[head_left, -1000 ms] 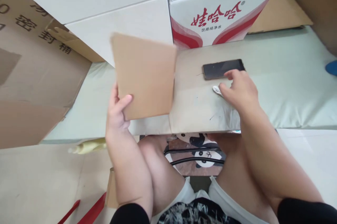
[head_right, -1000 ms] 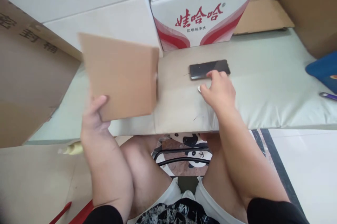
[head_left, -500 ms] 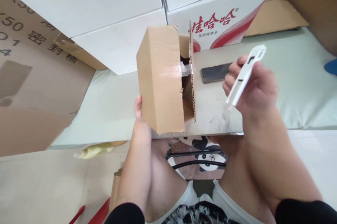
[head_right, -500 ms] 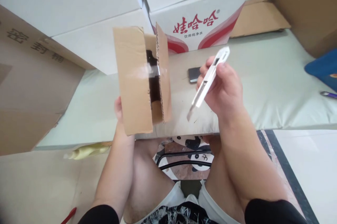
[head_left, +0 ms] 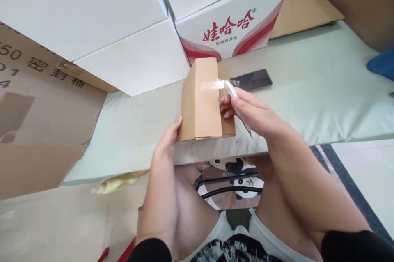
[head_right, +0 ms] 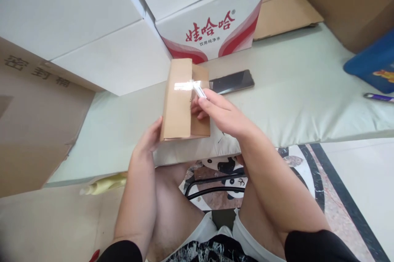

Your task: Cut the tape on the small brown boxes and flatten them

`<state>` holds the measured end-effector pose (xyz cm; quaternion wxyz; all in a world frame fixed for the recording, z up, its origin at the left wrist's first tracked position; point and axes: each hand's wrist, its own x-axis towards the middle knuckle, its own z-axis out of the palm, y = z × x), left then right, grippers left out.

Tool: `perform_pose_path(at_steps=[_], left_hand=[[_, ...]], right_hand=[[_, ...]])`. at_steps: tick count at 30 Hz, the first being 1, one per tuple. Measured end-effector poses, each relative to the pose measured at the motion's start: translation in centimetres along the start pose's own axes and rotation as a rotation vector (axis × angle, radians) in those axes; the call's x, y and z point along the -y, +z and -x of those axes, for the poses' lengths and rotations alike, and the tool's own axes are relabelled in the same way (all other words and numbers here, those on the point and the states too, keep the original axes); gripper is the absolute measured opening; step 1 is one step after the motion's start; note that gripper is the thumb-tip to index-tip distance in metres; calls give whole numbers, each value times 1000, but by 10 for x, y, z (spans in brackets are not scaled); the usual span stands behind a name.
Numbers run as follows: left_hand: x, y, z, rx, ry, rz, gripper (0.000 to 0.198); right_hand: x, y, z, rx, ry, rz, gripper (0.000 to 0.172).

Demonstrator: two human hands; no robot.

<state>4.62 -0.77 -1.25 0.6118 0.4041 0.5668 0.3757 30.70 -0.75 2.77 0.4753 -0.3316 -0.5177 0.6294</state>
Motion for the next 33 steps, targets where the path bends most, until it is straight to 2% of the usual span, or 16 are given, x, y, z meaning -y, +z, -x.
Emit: perform_pose_path(at_steps=[2, 4, 6, 8, 10, 13, 15, 19, 21, 23, 25, 28, 33], left_hand=[[-3, -6, 7, -174, 62, -158, 61], [-12, -7, 22, -301, 169, -218, 63], [-28, -3, 44, -282, 362, -283, 64], [-46, 8, 65, -232, 543, -464, 58], [-60, 20, 79, -194, 585, -731, 50], [-69, 26, 86, -176, 546, -1043, 41], [-68, 22, 88, -200, 504, -1157, 41], [-66, 10, 94, -269, 430, -1243, 45], [-67, 14, 93, -259, 463, -1224, 44], [-68, 24, 87, -284, 480, -1236, 40], [-68, 36, 76, -385, 453, -1282, 38], [-63, 47, 60, -488, 428, -1256, 51], [-56, 49, 47, -579, 455, -1107, 78]], right_hand=[[0, 1, 0, 31, 34, -39, 47], [0, 7, 0, 91, 49, -91, 46], [0, 15, 0, 177, 48, -102, 45], [1, 24, 1, 248, 26, -53, 42], [2, 32, 2, 296, 10, 16, 41], [5, 36, 4, 290, 17, 7, 42], [10, 33, 5, 197, 21, -45, 41], [25, 20, 9, -164, -126, 16, 34], [30, 17, 8, -339, -225, 35, 32], [32, 17, 4, -458, -279, 8, 33], [30, 20, 0, -535, -313, -33, 35], [29, 23, -7, -621, -367, -85, 35], [27, 19, -17, -703, -409, -176, 34]])
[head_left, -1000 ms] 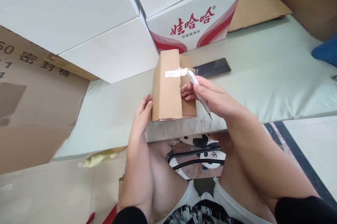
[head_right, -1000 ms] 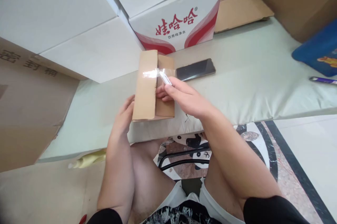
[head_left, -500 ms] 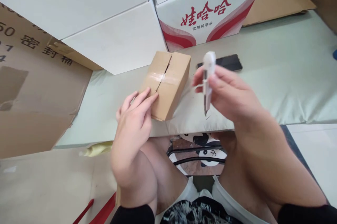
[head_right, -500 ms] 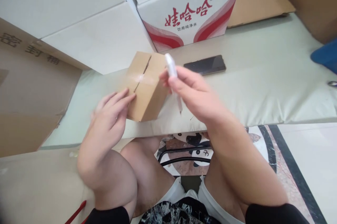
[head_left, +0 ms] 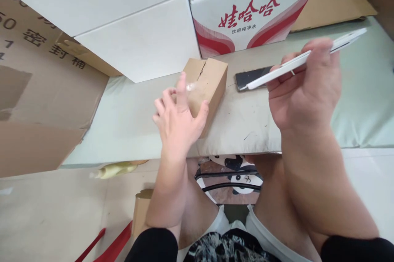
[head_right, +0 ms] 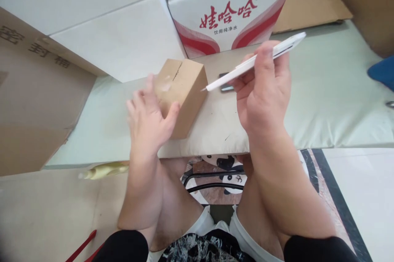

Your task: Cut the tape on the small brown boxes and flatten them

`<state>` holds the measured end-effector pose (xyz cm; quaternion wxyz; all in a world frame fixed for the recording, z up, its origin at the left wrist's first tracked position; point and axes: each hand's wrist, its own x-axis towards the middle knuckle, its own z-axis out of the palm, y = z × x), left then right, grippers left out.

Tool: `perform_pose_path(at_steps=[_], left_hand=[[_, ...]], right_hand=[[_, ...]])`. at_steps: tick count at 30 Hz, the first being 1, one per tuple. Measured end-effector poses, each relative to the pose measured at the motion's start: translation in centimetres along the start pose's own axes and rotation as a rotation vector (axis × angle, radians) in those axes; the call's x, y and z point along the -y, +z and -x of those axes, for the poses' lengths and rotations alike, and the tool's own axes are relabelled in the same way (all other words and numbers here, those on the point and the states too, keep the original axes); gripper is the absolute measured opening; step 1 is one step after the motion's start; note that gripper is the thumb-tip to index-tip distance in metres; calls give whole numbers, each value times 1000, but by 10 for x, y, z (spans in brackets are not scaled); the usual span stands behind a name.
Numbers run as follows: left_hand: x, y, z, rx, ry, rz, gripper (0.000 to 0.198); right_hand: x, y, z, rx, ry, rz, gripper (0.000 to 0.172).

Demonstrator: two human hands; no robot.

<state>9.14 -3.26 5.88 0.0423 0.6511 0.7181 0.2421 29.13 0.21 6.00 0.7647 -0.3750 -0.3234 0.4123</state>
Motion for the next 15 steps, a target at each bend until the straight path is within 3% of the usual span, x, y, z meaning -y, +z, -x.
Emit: perform_pose_path(at_steps=[2, 9, 15], left_hand=[[0, 0, 0, 10, -1, 25, 84], [-3, -11, -2, 263, 116, -77, 65], [-11, -21, 7, 387, 397, -152, 60]], right_hand=[[-5, -1, -4, -36, 18, -29, 34], [-19, -4, -8, -31, 31, 9, 26], [-13, -2, -8, -144, 9, -60, 44]])
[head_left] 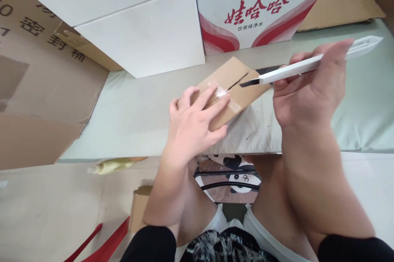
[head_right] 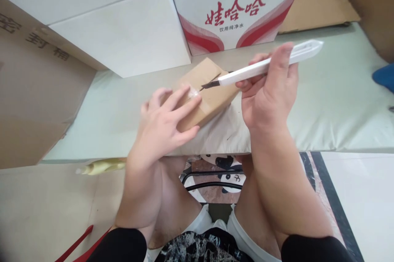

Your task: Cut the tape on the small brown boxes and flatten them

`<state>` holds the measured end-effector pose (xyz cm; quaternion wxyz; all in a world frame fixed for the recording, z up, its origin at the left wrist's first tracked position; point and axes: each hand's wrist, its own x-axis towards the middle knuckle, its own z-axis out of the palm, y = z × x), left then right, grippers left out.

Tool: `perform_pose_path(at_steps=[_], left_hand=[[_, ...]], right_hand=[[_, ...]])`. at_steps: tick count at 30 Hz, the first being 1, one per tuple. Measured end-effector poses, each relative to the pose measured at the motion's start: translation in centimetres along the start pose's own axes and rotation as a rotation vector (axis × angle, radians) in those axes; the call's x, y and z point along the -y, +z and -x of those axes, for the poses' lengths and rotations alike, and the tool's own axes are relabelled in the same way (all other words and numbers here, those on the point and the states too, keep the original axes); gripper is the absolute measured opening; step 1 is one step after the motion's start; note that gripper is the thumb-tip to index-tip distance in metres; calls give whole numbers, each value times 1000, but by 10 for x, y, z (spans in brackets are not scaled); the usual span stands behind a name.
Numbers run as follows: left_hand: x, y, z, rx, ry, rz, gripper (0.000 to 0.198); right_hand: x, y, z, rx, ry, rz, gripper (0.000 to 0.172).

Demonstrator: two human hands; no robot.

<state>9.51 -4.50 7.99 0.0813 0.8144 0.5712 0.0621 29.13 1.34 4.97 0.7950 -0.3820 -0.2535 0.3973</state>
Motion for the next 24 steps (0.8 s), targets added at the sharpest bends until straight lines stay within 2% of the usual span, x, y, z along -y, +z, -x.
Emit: perform_pose_path(at_steps=[4, 9, 11, 16, 24], left_hand=[[-6, 1, 5, -13, 66, -64, 53], [-6, 1, 5, -3, 54, -103, 54], [-6, 0, 5, -6, 52, -101, 54], [-8, 1, 7, -24, 64, -96, 53], [-14, 3, 12, -46, 92, -106, 51]], right_hand=[[2, 0, 3, 101, -19, 4, 40], [9, -7, 8, 408, 32, 69, 40], [11, -11, 9, 476, 37, 149, 37], [5, -16, 10, 424, -42, 308, 30], [-7, -7, 15, 345, -139, 410, 30]])
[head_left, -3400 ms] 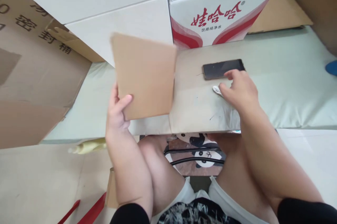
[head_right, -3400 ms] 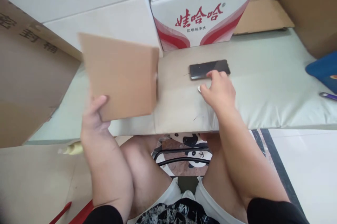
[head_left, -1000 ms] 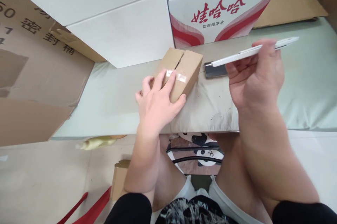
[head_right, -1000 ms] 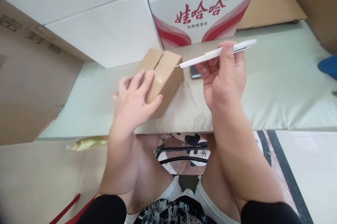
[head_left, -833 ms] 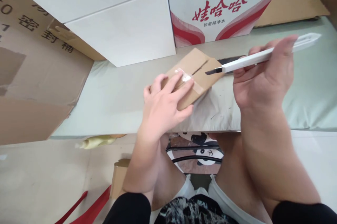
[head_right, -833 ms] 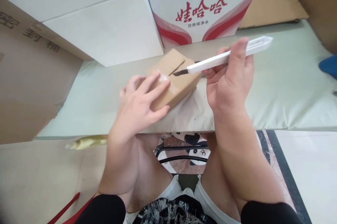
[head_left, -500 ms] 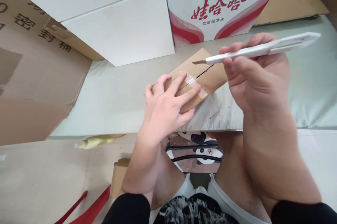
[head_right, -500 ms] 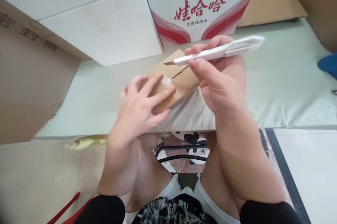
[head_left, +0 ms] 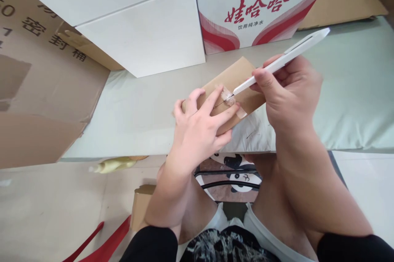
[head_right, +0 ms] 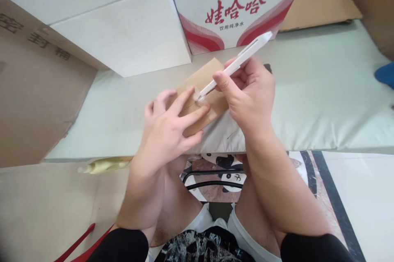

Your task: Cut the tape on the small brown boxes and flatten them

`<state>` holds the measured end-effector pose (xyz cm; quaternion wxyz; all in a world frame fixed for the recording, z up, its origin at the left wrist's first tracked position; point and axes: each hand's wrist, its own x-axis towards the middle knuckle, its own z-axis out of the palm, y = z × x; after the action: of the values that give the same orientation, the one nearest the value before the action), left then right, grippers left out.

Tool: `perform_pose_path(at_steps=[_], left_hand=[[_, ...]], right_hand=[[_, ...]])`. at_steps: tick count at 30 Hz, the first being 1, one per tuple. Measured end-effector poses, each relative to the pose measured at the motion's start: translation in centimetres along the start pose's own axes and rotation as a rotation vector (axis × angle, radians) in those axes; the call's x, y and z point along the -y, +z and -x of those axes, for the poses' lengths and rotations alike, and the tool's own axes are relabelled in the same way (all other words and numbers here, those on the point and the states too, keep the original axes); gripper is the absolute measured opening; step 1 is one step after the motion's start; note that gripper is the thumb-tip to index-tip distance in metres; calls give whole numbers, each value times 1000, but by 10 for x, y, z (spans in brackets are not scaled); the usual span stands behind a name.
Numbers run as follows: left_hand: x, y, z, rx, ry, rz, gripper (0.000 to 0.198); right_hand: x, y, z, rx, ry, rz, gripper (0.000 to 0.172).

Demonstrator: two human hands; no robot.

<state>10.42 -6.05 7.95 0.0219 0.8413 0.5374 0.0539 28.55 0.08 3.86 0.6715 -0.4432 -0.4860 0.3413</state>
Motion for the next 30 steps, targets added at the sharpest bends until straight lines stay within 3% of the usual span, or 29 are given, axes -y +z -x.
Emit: perform_pose_path(at_steps=[14, 20, 30], left_hand=[[0, 1, 0, -7, -6, -11, 51], [1, -1, -2, 16, -31, -11, 52], [2, -1, -3, 14, -35, 0, 50]], right_hand=[[-6, -2, 0, 22, -9, 140, 33], [-7, 3, 2, -27, -82, 198, 33], [-16, 5, 4, -77, -60, 190, 31]])
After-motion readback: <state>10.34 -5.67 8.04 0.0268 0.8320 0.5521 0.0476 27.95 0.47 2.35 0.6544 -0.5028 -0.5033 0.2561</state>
